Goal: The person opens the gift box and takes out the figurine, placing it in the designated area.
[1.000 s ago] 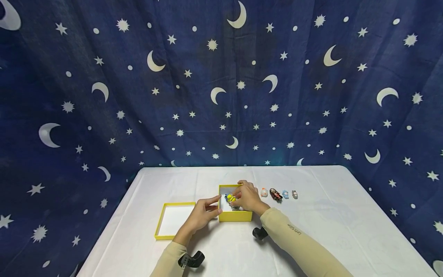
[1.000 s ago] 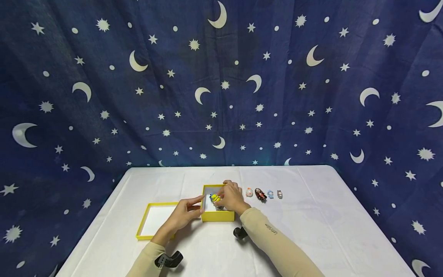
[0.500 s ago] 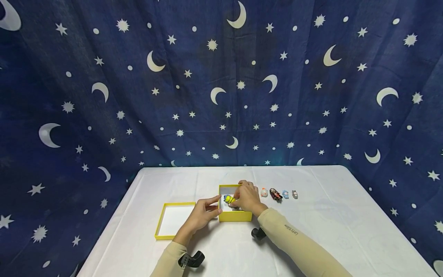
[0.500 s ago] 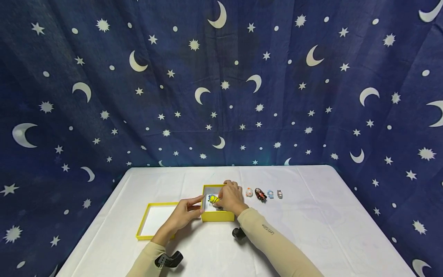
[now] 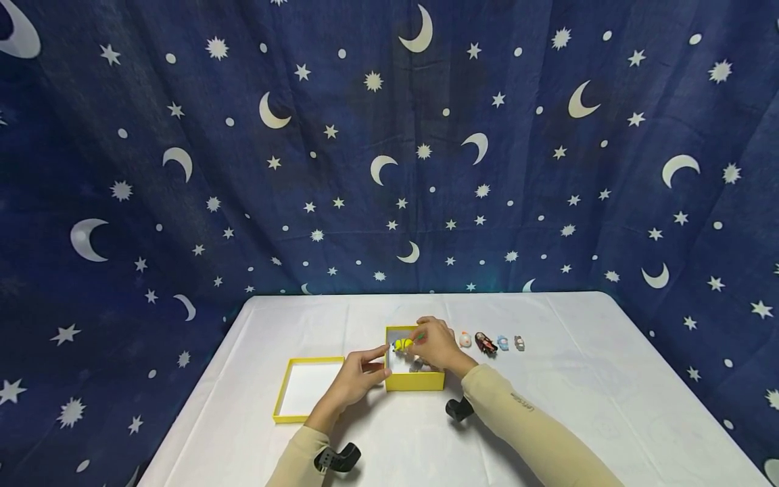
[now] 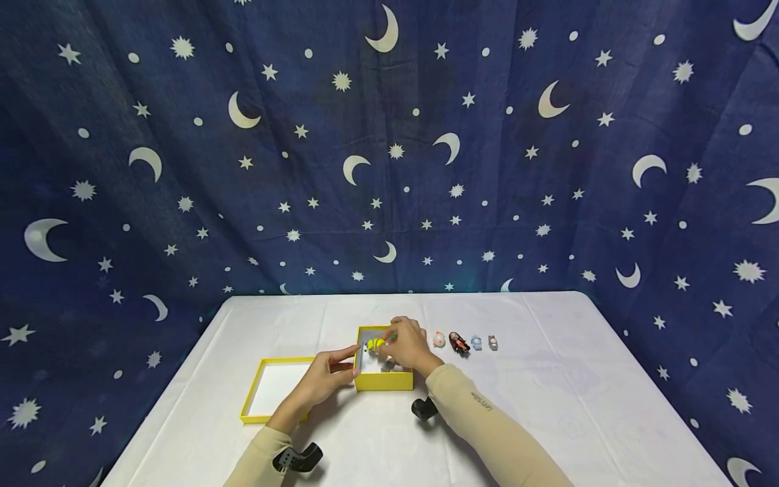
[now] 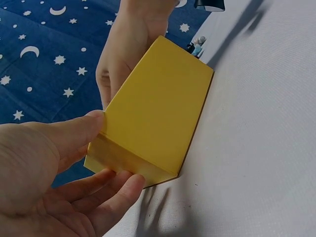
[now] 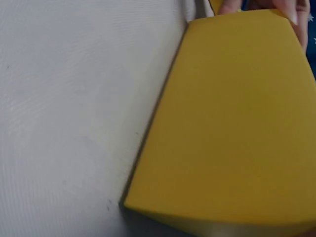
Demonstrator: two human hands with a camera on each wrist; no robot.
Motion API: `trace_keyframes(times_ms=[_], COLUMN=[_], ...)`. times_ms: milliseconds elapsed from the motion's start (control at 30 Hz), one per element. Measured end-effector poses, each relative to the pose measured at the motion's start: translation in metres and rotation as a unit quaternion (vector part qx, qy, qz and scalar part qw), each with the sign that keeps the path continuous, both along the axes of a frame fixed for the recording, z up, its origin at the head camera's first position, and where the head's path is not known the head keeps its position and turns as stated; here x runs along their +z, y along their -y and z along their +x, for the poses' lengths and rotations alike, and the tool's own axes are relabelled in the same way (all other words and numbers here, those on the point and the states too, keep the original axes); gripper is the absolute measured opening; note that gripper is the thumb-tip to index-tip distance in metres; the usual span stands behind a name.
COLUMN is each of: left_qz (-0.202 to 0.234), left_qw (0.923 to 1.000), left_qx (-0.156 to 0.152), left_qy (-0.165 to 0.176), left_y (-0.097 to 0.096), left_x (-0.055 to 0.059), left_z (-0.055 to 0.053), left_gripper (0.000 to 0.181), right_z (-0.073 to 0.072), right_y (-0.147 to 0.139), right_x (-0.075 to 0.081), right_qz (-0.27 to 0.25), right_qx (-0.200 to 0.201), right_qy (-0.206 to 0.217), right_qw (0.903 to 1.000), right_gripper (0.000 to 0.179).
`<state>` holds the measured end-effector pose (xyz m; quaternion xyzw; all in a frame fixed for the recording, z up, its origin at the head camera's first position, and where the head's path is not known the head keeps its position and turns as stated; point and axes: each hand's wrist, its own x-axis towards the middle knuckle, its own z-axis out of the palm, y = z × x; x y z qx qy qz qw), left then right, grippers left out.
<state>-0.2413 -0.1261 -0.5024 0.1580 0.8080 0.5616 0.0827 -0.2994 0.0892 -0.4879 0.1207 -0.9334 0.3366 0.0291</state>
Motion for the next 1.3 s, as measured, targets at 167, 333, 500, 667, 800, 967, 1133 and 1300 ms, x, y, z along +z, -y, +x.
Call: trace_keyframes(times_ms=[167, 333, 500, 667, 800, 967, 1133, 1300], left_qz=[0.007, 0.017, 0.015, 0.019, 0.024, 0.032, 0.032, 0.030], left_qw=[1.0000, 0.9998, 0.9999, 0.9998, 0.9997, 0.9994, 0.9994, 0.9995], left_qx=[0.001, 0.004, 0.006, 0.007, 0.005, 0.005, 0.003, 0.001], left_qy=[0.005, 0.005, 0.006, 0.010, 0.007, 0.009, 0.013, 0.013], left_y=[0.000, 0.000, -0.001, -0.003, -0.004, -0.004, -0.004, -0.004], left_x=[0.000, 0.000, 0.003, 0.019, 0.030, 0.031, 0.029, 0.029], left_z=[0.000, -0.001, 0.001, 0.011, 0.018, 0.019, 0.017, 0.017], left_gripper=[0.054, 0.054, 0.054, 0.051, 0.050, 0.050, 0.050, 0.049], right_z=[-0.002, -0.004, -0.005, -0.006, -0.004, -0.001, -0.001, 0.008], right_y=[-0.006, -0.013, -0.021, -0.024, -0.025, -0.024, -0.024, -0.021], right_x=[0.008, 0.015, 0.023, 0.027, 0.029, 0.032, 0.033, 0.045], right_qz=[-0.100, -0.174, -0.211, -0.230, -0.256, -0.280, -0.284, -0.279], right_qx=[0.022, 0.030, 0.029, 0.072, 0.089, 0.103, 0.111, 0.101], right_qy=[0.022, 0.025, -0.007, -0.022, 0.010, 0.048, 0.037, 0.021], right_qw=[0.9946, 0.9841, 0.9769, 0.9702, 0.9625, 0.9534, 0.9517, 0.9548], right_gripper=[0.014, 0.021, 0.026, 0.033, 0.035, 0.034, 0.032, 0.029])
